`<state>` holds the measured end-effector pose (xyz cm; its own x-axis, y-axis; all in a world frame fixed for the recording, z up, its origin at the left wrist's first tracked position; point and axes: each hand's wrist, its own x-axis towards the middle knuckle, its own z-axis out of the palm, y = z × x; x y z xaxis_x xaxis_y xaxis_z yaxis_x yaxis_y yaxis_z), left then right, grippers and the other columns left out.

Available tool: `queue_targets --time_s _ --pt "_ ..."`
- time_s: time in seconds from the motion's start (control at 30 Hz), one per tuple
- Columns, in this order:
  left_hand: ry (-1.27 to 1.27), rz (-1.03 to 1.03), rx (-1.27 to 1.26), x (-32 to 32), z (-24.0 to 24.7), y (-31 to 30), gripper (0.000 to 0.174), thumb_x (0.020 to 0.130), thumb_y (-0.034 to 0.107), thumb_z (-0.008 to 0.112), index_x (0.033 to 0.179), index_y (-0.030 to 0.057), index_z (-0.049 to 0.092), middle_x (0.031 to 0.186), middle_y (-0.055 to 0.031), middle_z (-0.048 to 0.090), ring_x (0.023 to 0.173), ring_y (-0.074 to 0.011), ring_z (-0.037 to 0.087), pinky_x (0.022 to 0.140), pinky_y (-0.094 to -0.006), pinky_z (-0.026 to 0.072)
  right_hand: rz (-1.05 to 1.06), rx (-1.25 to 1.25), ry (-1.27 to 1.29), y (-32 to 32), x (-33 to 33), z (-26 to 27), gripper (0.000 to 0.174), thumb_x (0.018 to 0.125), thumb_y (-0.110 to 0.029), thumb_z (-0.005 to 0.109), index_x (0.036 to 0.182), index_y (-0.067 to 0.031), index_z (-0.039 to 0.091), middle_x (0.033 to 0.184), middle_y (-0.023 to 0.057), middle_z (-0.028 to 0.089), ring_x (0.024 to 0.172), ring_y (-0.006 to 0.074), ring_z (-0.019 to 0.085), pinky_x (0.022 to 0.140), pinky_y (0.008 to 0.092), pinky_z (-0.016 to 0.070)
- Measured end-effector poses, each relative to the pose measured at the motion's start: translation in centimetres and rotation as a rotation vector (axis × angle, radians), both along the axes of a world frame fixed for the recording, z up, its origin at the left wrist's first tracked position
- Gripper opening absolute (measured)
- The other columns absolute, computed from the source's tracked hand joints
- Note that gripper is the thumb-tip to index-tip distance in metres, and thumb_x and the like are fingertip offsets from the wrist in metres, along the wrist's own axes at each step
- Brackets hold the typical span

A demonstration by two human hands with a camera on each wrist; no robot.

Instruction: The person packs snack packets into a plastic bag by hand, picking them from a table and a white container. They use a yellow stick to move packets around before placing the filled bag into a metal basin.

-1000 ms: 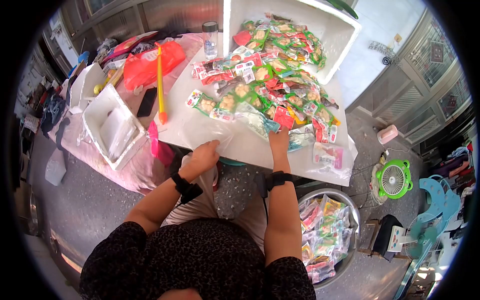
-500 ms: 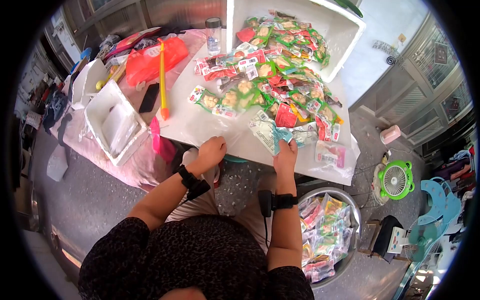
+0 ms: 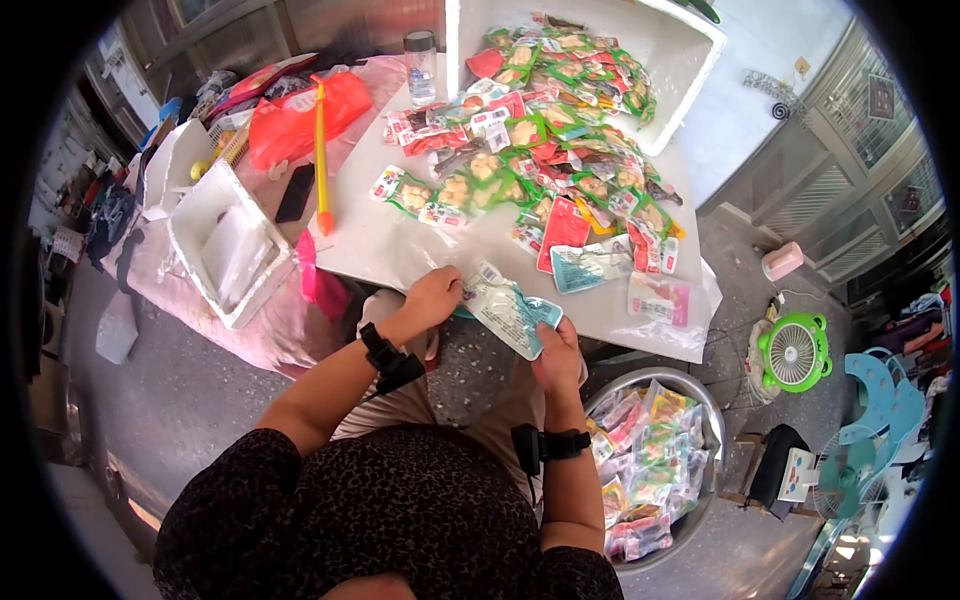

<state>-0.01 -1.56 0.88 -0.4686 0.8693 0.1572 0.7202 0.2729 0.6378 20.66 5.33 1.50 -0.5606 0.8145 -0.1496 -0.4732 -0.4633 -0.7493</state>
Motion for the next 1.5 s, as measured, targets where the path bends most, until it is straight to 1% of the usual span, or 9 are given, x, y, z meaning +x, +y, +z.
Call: queue_targets --time_s 0.4,0.5,0.53,0.67,0.83,0.97,1.3,1.4,1.5 --pt "0.295 -0.079 0.094 1.6 1.3 -1.0 0.009 0.072 0.013 0.050 0.077 0.0063 0.051 0.070 -0.0111 0.051 0.068 -0.0314 0.052 0.057 -0.0407 0.0432 0.102 -0.177 0.036 0.3 -3.6 -1.3 0.024 0.081 0.001 0.038 0.104 0.0022 0.044 0.099 0.0140 0.053 0.090 0.0257 0.054 0.076 0.0394 0.0466" --pt "0.338 -0.115 0.142 1.8 2.1 -1.2 0.007 0.071 0.012 0.050 0.076 0.0071 0.051 0.069 -0.0102 0.051 0.067 -0.0308 0.052 0.056 -0.0408 0.0436 0.105 -0.222 0.038 0.0 -6.0 -1.2 0.023 0.081 0.001 0.038 0.103 0.0012 0.044 0.098 0.0134 0.053 0.087 0.0261 0.055 0.070 0.0393 0.0479" --pt "0.345 -0.115 0.152 1.8 2.2 -1.3 0.007 0.070 0.012 0.051 0.075 0.0072 0.050 0.069 -0.0100 0.051 0.067 -0.0305 0.053 0.056 -0.0409 0.0437 0.080 -0.218 -0.017 -0.2 -6.8 -1.0 0.022 0.081 -0.001 0.040 0.102 -0.0005 0.046 0.093 0.0109 0.055 0.081 0.0223 0.057 0.062 0.0344 0.0490" --pt "0.366 -0.109 0.119 1.2 2.7 -2.6 0.006 0.069 0.012 0.048 0.073 0.0075 0.051 0.068 -0.0107 0.051 0.068 -0.0310 0.052 0.058 -0.0413 0.0423 0.271 0.209 -0.437 0.4 -6.9 -1.6 0.022 0.078 -0.006 0.047 0.100 -0.0023 0.049 0.084 0.0052 0.056 0.074 0.0154 0.057 0.057 0.0263 0.0493" --pt "0.391 -0.061 0.140 0.6 2.5 -3.8 0.007 0.068 0.011 0.049 0.074 0.0077 0.052 0.068 -0.0098 0.051 0.068 -0.0296 0.052 0.057 -0.0402 0.0433 0.390 -0.009 -0.155 0.0 -5.7 -0.1 0.024 0.080 -0.002 0.042 0.104 -0.0018 0.048 0.093 0.0072 0.055 0.081 0.0180 0.056 0.064 0.0294 0.0495" --pt "0.426 -0.104 0.195 0.9 1.9 -3.6 0.008 0.068 0.011 0.049 0.074 0.0082 0.052 0.068 -0.0095 0.051 0.068 -0.0295 0.052 0.056 -0.0398 0.0434 0.269 -0.101 0.020 -1.2 -6.8 -1.0 0.026 0.082 0.001 0.037 0.107 -0.0011 0.046 0.099 0.0094 0.053 0.087 0.0198 0.055 0.071 0.0325 0.0488" --pt "0.445 -0.053 0.228 1.0 1.8 -4.1 0.008 0.065 0.010 0.051 0.073 0.0096 0.053 0.069 -0.0082 0.051 0.069 -0.0278 0.053 0.058 -0.0390 0.0431 0.111 -0.173 0.033 -2.9 -10.5 -1.8 0.019 0.085 -0.002 0.037 0.102 -0.0035 0.046 0.097 0.0073 0.053 0.085 0.0186 0.054 0.069 0.0331 0.0471" --pt "0.494 0.010 0.229 0.0 1.6 -4.6 0.007 0.064 0.009 0.051 0.071 0.0096 0.052 0.068 -0.0078 0.050 0.067 -0.0273 0.052 0.057 -0.0387 0.0429 0.084 -0.204 0.043 -2.3 -10.5 -0.9 0.017 0.084 -0.005 0.040 0.100 -0.0063 0.047 0.091 0.0054 0.055 0.075 0.0164 0.055 0.059 0.0287 0.0468" --pt "0.491 -0.029 0.169 0.1 1.4 -5.6 0.009 0.062 0.008 0.052 0.071 0.0097 0.052 0.067 -0.0076 0.049 0.066 -0.0271 0.052 0.056 -0.0381 0.0427 0.269 -0.129 -0.290 -1.6 -9.9 -1.7 0.015 0.083 -0.009 0.045 0.098 -0.0091 0.049 0.081 0.0029 0.056 0.061 0.0131 0.053 0.046 0.0253 0.0423"
